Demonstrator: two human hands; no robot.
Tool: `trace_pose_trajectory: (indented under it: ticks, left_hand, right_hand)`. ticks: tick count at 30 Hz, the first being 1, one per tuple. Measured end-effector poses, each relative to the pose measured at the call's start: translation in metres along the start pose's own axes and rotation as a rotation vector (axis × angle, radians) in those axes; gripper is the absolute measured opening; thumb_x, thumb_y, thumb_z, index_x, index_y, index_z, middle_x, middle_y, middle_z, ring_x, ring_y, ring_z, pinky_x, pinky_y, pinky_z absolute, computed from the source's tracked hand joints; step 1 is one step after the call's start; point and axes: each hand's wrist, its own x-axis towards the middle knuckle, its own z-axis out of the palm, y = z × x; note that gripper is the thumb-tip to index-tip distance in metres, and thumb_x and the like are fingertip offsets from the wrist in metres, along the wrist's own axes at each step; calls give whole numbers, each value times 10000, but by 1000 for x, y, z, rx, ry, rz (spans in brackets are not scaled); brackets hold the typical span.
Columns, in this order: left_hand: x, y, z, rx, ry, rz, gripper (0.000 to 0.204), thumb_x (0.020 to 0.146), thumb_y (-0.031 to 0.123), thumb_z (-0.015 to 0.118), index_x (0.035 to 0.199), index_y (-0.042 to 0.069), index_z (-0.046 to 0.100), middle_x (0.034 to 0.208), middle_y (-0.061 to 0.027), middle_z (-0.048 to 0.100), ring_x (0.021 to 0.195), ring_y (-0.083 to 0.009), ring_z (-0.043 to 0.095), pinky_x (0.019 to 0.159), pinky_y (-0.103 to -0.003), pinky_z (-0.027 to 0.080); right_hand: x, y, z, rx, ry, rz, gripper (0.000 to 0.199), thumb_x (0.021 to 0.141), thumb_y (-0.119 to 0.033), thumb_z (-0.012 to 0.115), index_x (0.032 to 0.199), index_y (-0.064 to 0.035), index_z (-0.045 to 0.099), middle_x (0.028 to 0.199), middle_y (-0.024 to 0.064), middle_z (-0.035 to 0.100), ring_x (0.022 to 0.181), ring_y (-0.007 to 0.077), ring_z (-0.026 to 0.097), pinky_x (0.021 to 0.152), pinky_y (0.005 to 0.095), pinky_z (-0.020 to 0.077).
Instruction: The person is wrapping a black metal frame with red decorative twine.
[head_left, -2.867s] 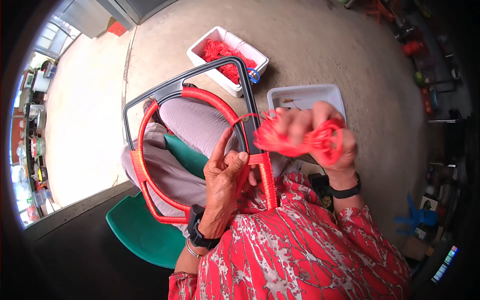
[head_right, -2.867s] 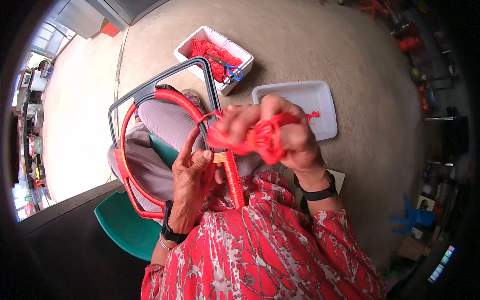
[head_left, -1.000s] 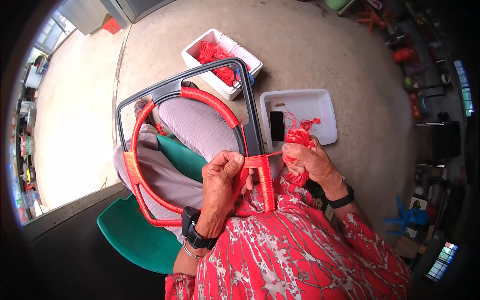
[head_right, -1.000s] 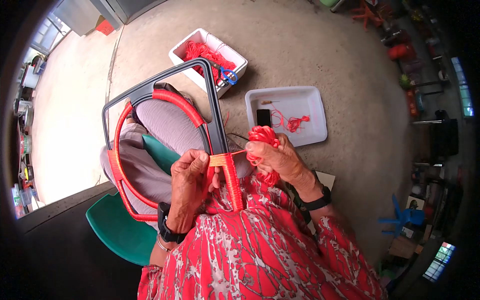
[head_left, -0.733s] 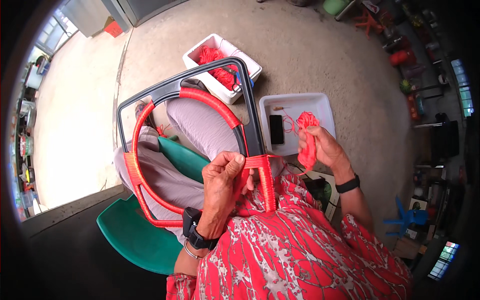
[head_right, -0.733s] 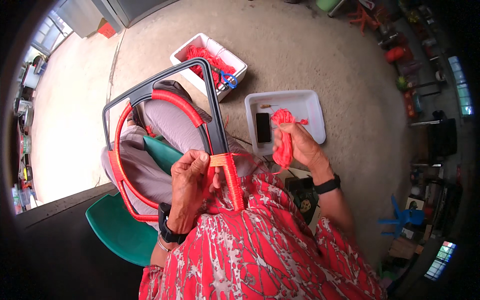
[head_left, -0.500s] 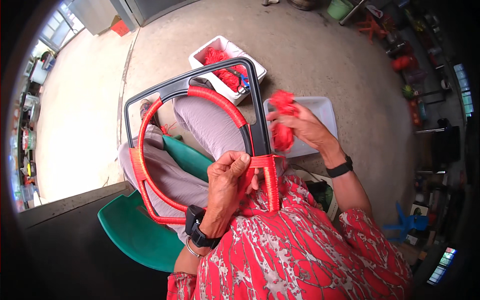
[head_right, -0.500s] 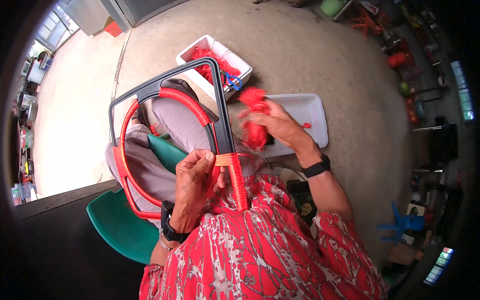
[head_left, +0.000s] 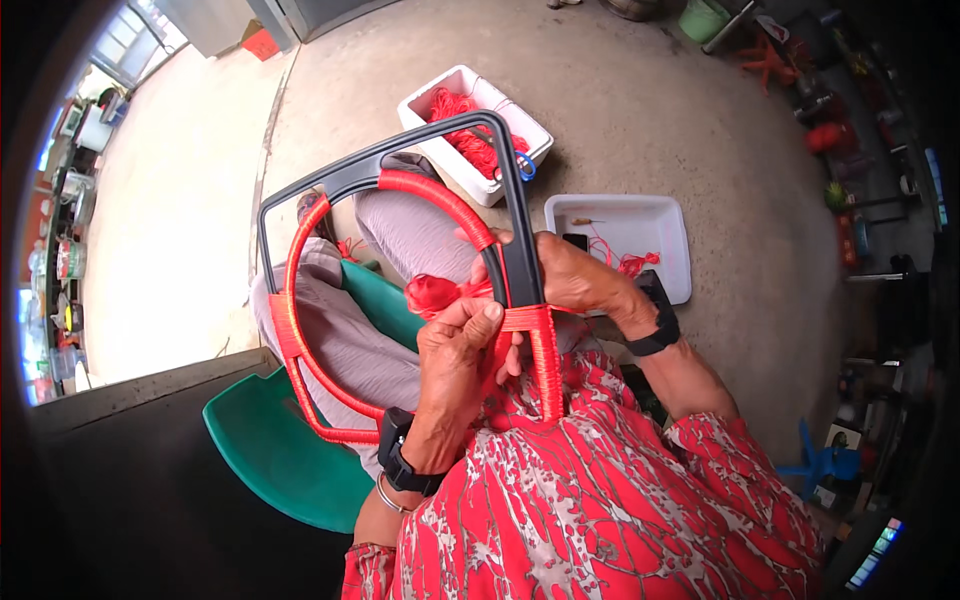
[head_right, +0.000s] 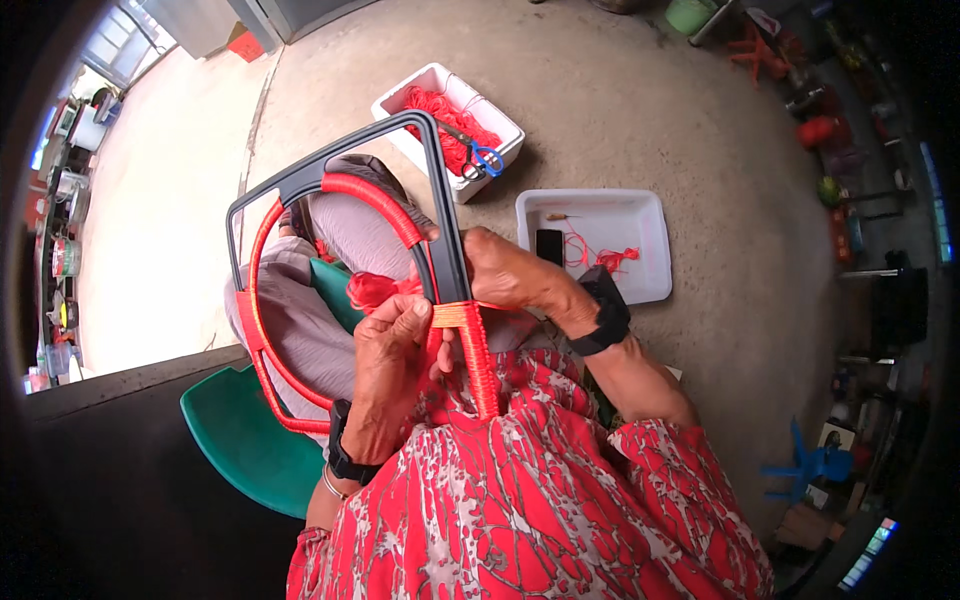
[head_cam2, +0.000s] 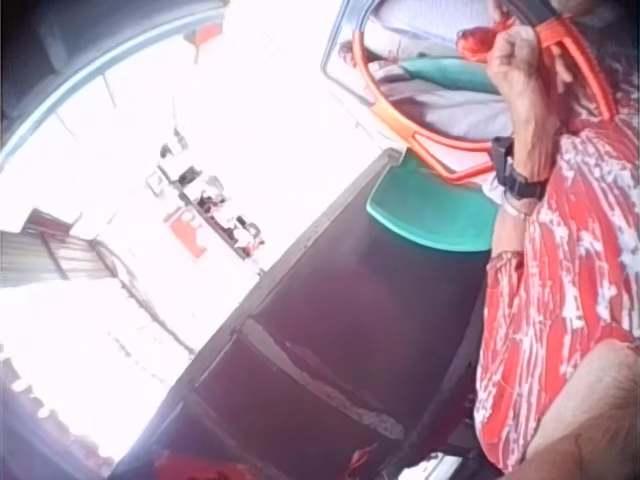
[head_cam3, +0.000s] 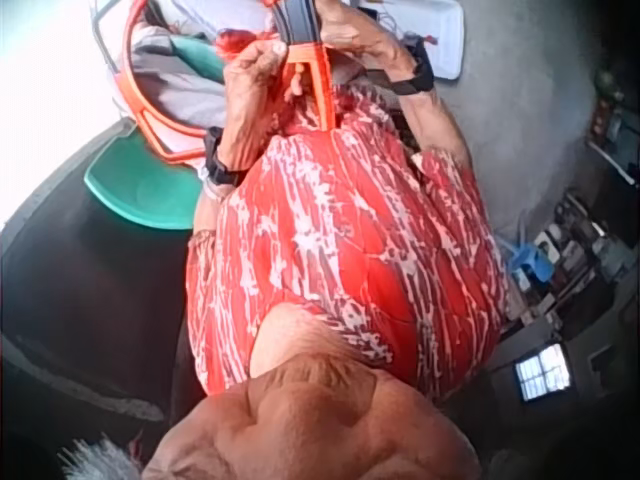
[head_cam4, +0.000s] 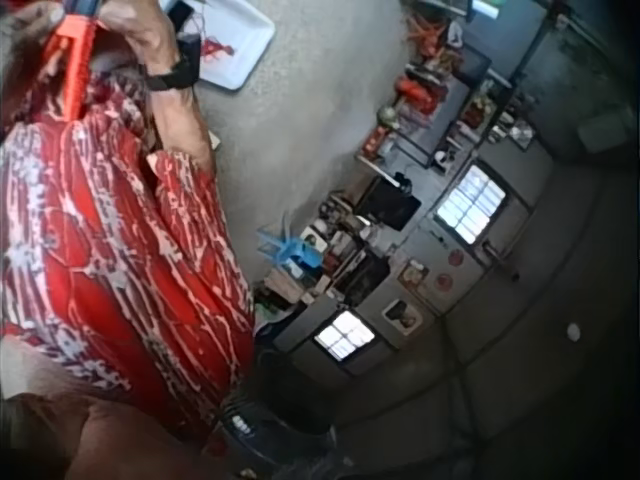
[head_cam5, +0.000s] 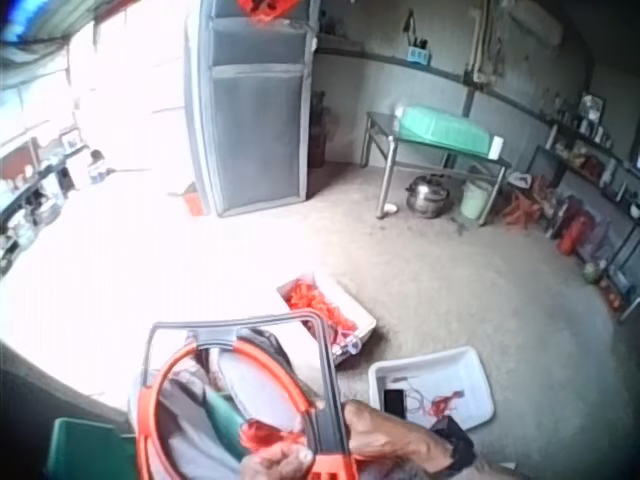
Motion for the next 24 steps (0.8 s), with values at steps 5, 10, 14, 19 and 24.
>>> trace_pose_trajectory:
  ticks: [5, 10, 14, 19, 24]
  left_hand:
    - [5, -3, -4, 15, 37, 1, 161, 943, 148, 576, 905, -6, 604, 727, -108, 647, 487, -160, 593, 391, -238, 413]
    - [6, -4, -7, 59, 47, 14, 170, 948, 151, 570, 881, -2, 598, 724, -103, 647, 487, -157, 592, 391, -239, 412]
    - [6, -5, -10, 52, 53, 24, 169, 946, 153, 576, 899, -8, 601, 727, -104, 648, 487, -154, 593, 393, -238, 415]
    - [6, -5, -8, 23, 21, 7, 168, 938, 145, 586, 938, -23, 593, 732, -104, 650, 487, -152, 594, 395, -237, 420]
    - [6, -6, -6, 18, 59, 4, 144, 941, 128, 576, 931, -13, 597, 732, -101, 650, 484, -147, 593, 391, -229, 419]
  right_hand:
    - [-26, 7, -8, -130, 271, 2, 401, 879, -132, 596, 1243, 27, 539, 1089, 73, 645, 1011, 200, 616, 959, 320, 447]
    - [-94, 19, -15, 8, 495, 12, 295, 920, -191, 572, 1150, -10, 613, 739, 40, 637, 660, 109, 606, 649, 254, 506]
    - [-96, -9, 27, 293, 189, 487, 342, 958, -200, 533, 1237, -5, 563, 673, 4, 574, 529, 33, 504, 463, 171, 390]
    - [-65, 8, 38, 854, 633, 89, 442, 995, -172, 489, 1419, -86, 400, 606, -65, 371, 474, 16, 319, 438, 189, 292]
    - [-19, -7, 24, 76, 689, -323, 322, 923, -126, 602, 1235, -48, 591, 824, 35, 613, 684, 110, 585, 620, 235, 472]
